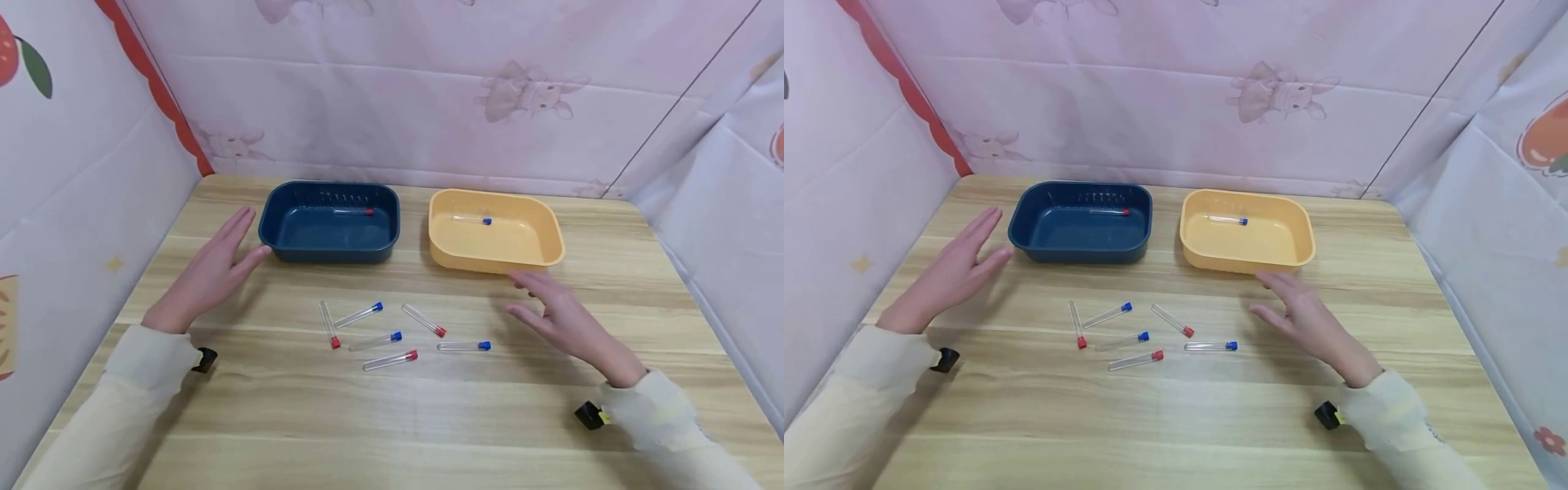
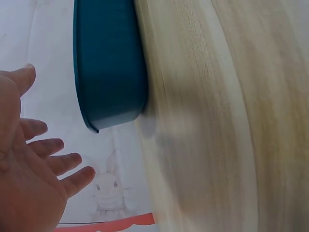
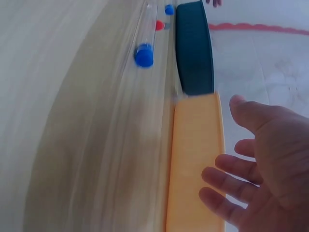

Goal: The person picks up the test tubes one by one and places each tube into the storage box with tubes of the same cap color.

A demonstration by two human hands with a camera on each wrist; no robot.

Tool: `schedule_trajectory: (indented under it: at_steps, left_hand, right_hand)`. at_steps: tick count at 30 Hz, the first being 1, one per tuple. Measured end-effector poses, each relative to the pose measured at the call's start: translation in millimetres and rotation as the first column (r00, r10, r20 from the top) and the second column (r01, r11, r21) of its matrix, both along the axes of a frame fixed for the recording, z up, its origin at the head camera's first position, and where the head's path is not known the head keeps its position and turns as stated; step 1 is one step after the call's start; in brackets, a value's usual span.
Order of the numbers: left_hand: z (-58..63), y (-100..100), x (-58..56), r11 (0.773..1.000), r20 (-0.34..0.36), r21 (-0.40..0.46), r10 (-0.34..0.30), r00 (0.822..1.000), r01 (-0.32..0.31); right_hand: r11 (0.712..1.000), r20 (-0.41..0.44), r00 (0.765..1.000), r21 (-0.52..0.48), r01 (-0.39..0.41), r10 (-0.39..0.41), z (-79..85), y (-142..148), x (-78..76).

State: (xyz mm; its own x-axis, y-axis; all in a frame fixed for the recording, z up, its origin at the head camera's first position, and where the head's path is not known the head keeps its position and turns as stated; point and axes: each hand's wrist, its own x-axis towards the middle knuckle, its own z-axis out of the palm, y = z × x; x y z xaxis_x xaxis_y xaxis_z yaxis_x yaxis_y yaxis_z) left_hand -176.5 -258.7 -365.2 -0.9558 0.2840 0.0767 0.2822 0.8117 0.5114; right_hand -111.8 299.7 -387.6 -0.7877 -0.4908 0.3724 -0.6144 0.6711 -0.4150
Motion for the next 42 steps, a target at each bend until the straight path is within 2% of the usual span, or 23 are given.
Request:
schedule_trajectory:
  at_steps: [9,17,27,35,42]
  left_hand:
    - [-3.1,8.1,-12.8,0.999,0.018,0.041,-0.006,1.000,0.005]
    - [-6.7,12.0,-19.1,0.999,0.053,0.049,0.009,0.999,-0.012]
    - [-12.4,12.7,-26.4,0.998,0.083,0.061,0.022,0.996,-0.027]
    - [-17.6,13.2,-34.3,0.997,0.084,0.073,0.026,0.996,-0.032]
    - [-21.7,17.5,-41.4,0.996,0.090,0.077,0.035,0.995,-0.042]
  right_hand:
    - [1.000,0.092,0.996,0.004,0.013,-0.013,-2.5,-20.4,-4.7]
    - [1.000,0.182,0.983,0.018,-0.001,-0.002,-2.7,-37.8,-9.0]
    - [0.999,0.218,0.975,0.022,-0.042,0.036,-4.6,-58.8,-11.6]
    - [0.999,0.278,0.960,0.032,-0.032,0.022,-6.7,-69.7,-12.0]
    - [0.997,0.264,0.963,0.042,-0.061,0.048,-10.0,-79.9,-14.4]
